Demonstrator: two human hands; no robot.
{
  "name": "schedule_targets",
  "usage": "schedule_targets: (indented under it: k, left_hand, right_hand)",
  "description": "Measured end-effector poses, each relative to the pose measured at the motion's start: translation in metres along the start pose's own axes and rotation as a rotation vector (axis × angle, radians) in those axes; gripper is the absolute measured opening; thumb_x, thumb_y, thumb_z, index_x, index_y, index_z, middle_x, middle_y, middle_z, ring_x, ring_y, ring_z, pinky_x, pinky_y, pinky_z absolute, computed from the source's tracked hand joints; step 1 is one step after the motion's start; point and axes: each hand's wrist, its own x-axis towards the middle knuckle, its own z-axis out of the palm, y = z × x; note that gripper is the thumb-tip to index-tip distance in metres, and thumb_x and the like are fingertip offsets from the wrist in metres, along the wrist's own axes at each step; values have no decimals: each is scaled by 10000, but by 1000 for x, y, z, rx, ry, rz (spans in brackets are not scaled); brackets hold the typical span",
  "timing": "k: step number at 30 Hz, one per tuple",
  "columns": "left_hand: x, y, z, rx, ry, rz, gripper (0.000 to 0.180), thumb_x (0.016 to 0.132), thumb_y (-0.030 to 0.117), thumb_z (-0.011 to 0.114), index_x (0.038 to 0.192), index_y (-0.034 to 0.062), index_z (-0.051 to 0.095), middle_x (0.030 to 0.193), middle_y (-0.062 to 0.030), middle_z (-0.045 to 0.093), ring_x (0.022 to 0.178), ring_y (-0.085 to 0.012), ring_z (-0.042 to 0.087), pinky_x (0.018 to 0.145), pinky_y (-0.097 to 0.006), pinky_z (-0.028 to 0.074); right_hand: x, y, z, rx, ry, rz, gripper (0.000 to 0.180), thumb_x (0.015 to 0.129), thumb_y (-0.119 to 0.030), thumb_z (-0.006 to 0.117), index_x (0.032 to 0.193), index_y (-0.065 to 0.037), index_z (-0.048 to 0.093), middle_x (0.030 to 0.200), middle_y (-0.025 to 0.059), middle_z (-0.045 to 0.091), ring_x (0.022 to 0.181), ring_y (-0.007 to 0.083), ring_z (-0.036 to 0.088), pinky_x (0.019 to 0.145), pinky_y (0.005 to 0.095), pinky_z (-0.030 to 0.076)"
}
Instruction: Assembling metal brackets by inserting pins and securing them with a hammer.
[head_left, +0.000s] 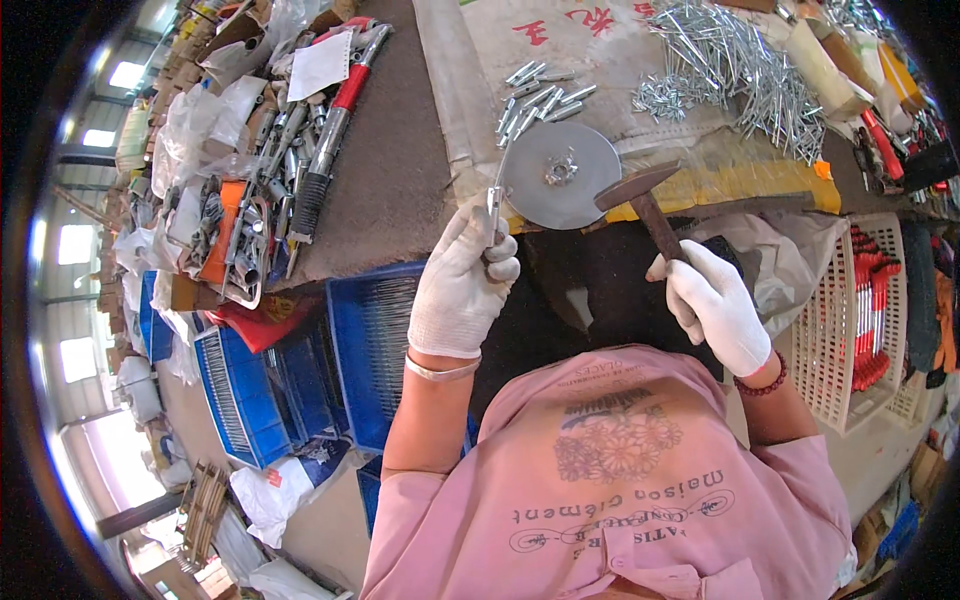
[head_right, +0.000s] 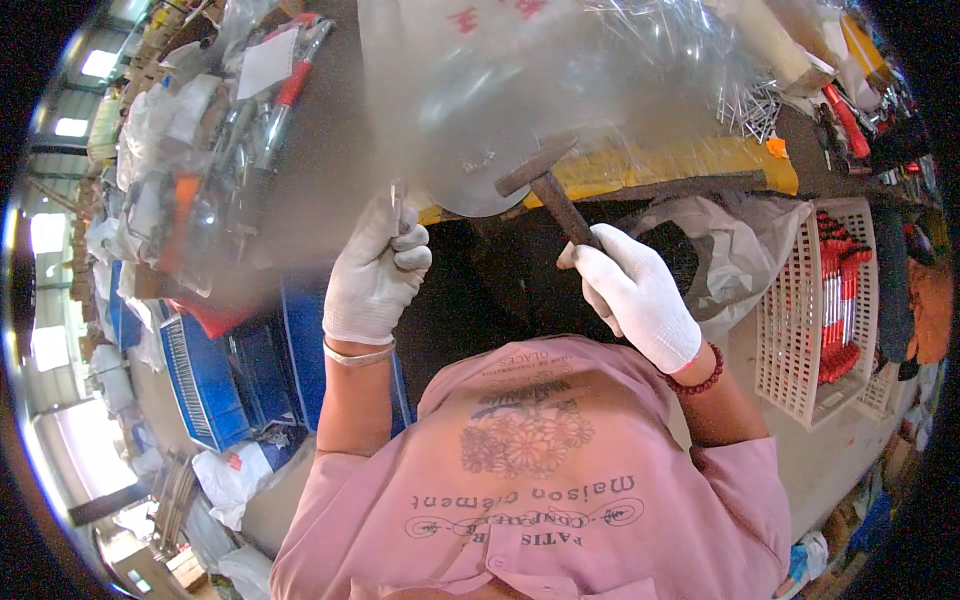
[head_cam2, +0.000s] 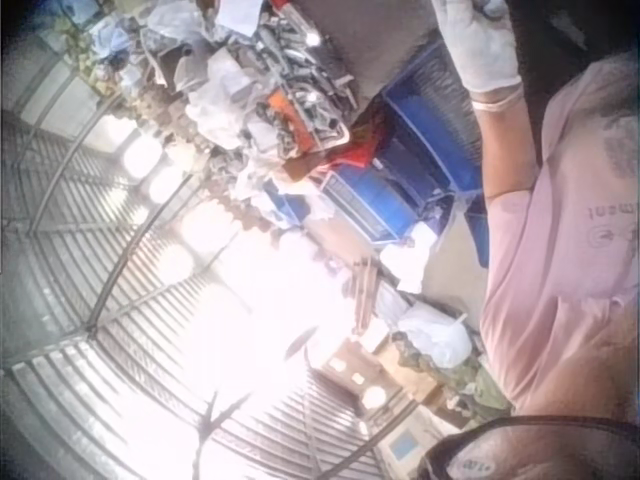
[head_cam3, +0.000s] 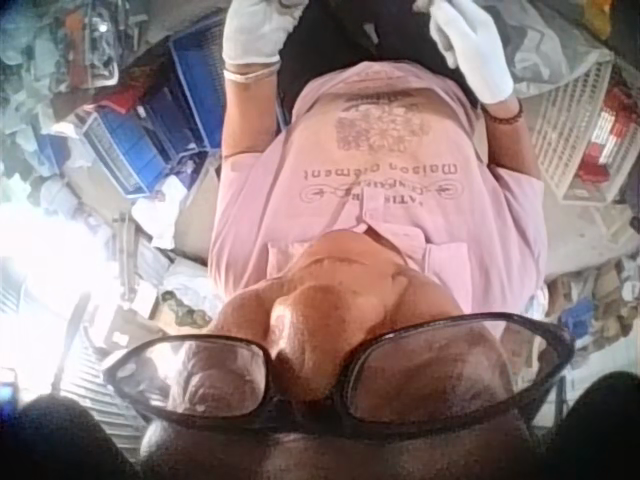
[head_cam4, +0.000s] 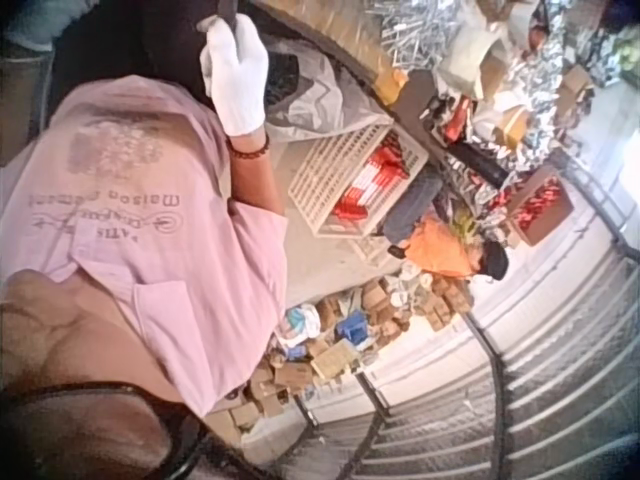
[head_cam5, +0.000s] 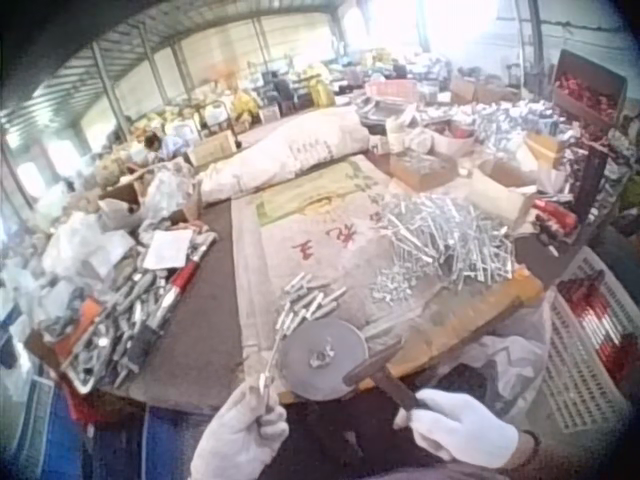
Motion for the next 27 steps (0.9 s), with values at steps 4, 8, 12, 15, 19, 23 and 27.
schedule_targets:
  k: [4,8,12,15,19,23,27]
  left_hand:
    - [9,-3,-1,133,16,97,221,1069,210,682,1259,98,680,964,27,577,794,-85,451,649,-231,383]
    - [56,1,-3,1193,173,811,225,1005,135,725,1205,32,737,927,-58,660,844,-176,643,761,-309,519]
    - [92,3,-12,1640,172,1078,175,900,75,771,1069,109,802,941,-149,698,855,-317,698,766,-394,554]
    - [101,6,-6,1784,124,1067,184,875,94,792,1057,120,804,949,-133,705,875,-351,700,772,-407,560]
    - [101,13,-10,1563,84,856,161,846,111,820,1006,90,811,945,-132,703,881,-338,711,786,-403,563]
    - [96,12,-4,1585,97,873,137,838,109,827,966,69,799,931,-131,696,861,-329,713,771,-407,561]
    - [97,9,-4,1565,91,933,105,827,86,830,914,59,778,906,-132,678,846,-336,703,761,-415,558]
  right_hand:
    - [0,0,2,4,16,12,200,1095,-178,521,1136,-47,666,647,-75,470,506,20,385,464,223,299]
    - [9,1,1,-9,48,-95,209,1084,-134,517,1196,-29,659,695,-63,511,533,21,411,477,220,320]
    - [19,-16,7,-70,84,-185,252,1084,-118,512,1271,-11,642,726,-32,577,549,34,460,501,217,360]
    - [22,-30,11,-94,129,-223,286,1080,-116,537,1332,-24,634,746,19,606,595,49,538,553,230,429]
    - [52,-20,13,-509,225,-606,323,1047,-140,633,1358,-54,624,864,191,702,763,356,730,686,398,556]
    - [73,-21,20,-799,350,-834,264,1028,-159,655,1274,-72,622,874,201,718,836,415,720,697,467,569]
    - [82,-25,24,-895,329,-721,179,1049,-193,629,1175,-67,620,862,215,696,822,432,707,677,477,548]
